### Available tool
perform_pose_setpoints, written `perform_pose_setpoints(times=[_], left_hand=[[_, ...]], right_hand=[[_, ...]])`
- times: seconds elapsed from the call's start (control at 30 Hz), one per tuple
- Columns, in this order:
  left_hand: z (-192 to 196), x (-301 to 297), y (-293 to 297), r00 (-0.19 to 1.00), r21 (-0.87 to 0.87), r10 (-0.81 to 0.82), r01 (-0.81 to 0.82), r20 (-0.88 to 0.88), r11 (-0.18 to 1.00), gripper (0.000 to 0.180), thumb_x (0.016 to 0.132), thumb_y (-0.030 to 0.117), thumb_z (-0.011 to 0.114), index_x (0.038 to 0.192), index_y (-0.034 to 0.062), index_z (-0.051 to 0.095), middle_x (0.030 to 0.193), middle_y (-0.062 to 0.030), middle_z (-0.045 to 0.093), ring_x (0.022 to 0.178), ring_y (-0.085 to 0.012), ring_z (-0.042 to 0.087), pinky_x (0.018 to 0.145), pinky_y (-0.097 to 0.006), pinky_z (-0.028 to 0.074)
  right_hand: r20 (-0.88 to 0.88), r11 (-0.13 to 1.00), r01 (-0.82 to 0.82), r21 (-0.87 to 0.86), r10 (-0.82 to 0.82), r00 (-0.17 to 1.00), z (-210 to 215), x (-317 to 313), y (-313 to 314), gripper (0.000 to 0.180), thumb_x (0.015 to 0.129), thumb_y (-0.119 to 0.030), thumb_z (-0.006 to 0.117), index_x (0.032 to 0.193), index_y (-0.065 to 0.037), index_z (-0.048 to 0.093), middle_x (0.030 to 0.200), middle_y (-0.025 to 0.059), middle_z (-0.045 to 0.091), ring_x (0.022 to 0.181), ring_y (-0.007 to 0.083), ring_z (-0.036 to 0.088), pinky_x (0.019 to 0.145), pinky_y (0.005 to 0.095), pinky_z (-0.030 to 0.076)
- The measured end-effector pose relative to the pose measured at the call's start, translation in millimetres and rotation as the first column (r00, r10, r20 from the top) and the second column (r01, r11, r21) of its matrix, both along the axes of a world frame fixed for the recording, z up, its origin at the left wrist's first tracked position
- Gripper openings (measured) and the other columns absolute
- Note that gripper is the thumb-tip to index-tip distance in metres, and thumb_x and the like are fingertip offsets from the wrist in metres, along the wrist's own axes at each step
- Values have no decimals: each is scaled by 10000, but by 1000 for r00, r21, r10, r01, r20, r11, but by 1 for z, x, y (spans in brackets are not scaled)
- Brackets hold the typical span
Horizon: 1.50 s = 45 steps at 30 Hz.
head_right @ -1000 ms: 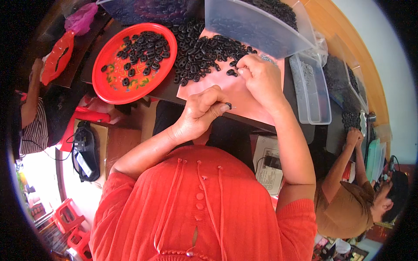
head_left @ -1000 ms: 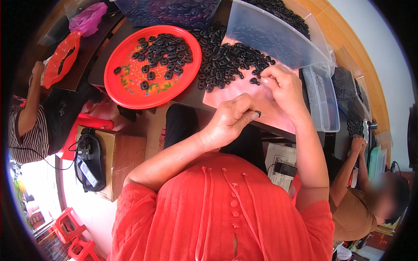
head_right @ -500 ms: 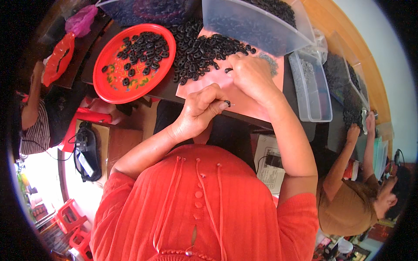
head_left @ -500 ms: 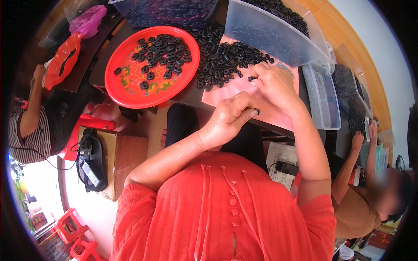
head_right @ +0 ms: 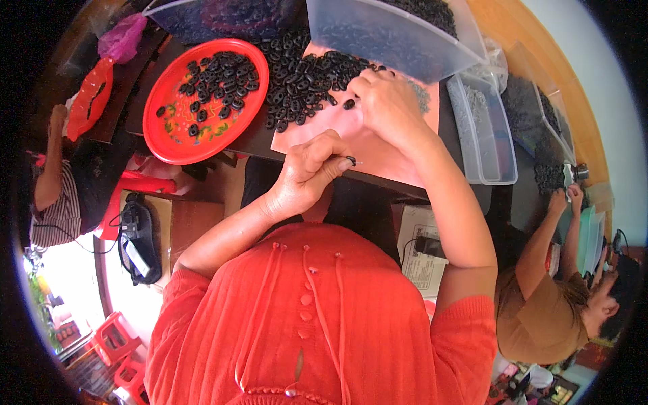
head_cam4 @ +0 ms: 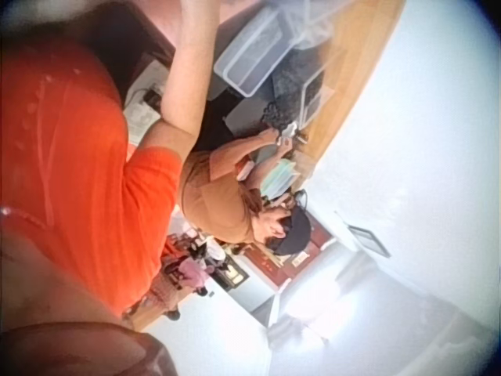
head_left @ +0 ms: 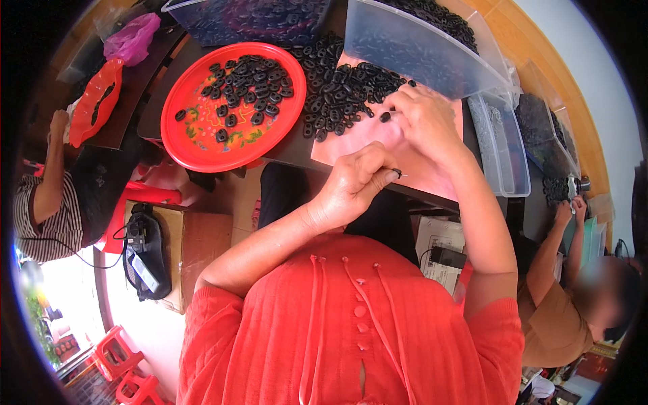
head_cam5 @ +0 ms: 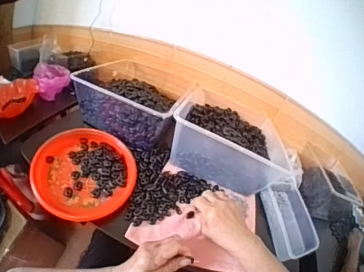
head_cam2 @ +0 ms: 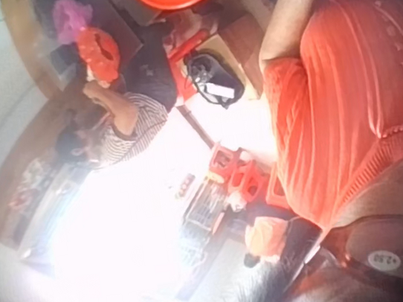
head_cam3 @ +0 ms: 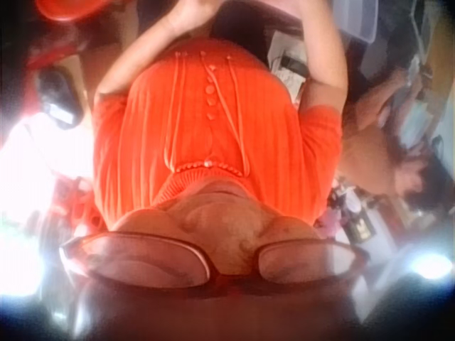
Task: The person assembles plastic cord locks by hand, picking up plastic pieces and small metal pins from the work table and inserting the pins into the plastic components.
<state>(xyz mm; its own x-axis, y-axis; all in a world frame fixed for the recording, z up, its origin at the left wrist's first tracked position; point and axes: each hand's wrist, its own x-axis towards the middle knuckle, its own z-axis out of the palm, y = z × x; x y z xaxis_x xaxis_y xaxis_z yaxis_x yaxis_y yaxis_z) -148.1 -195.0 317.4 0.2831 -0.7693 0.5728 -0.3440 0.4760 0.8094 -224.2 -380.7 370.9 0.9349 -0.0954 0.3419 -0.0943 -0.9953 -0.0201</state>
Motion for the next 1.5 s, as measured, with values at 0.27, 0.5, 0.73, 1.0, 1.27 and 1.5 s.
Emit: perform_pose_setpoints(times=[0.27,0.5,0.73,1.0,1.27,1.5], left_hand=[[0,1,1,1000,8,0,0,14,1000,102,879,-25,645,919,7,556,796,-90,519,713,-224,528,657,-324,438],[1,2,1,999,-3,-1,1,32,1000,89,883,-22,639,923,6,565,803,-93,526,722,-229,537,665,-326,441],[1,0,2,1000,0,-4,4,29,1000,99,878,-36,640,921,8,562,803,-90,524,724,-227,536,664,-321,445],[-1,-3,0,1000,27,27,-27,-3,999,56,908,-34,618,931,-4,577,806,-68,534,691,-165,545,624,-286,451],[2,-2,3,999,87,23,-20,-35,996,79,883,-39,635,924,-4,577,829,-91,567,759,-218,574,701,-312,469],[2,-5,3,997,98,42,-35,-67,995,76,885,-39,636,923,-1,583,800,-75,582,734,-184,581,681,-295,480]], right_hand=[[15,997,39,65,-40,999,-1,-5,-1,180,799,-51,642,975,-84,668,922,74,629,921,281,618,775,403,494],[19,980,-127,-151,132,991,3,-6,10,339,759,-46,623,1079,-131,699,936,42,643,822,253,634,733,427,504],[200,1000,-19,8,17,980,5,-28,18,147,740,-30,631,872,-92,652,834,66,633,777,284,635,668,405,494],[16,976,211,-54,-210,978,-9,-15,29,126,819,-172,666,842,-51,643,877,112,651,823,316,642,706,438,505],[-2,989,146,27,-146,989,-6,-3,24,102,796,-141,679,823,-51,639,854,105,633,843,316,638,709,453,493],[12,986,119,-119,-118,993,-6,-3,33,291,770,-155,658,1043,-93,736,903,85,680,878,271,657,780,398,510]])
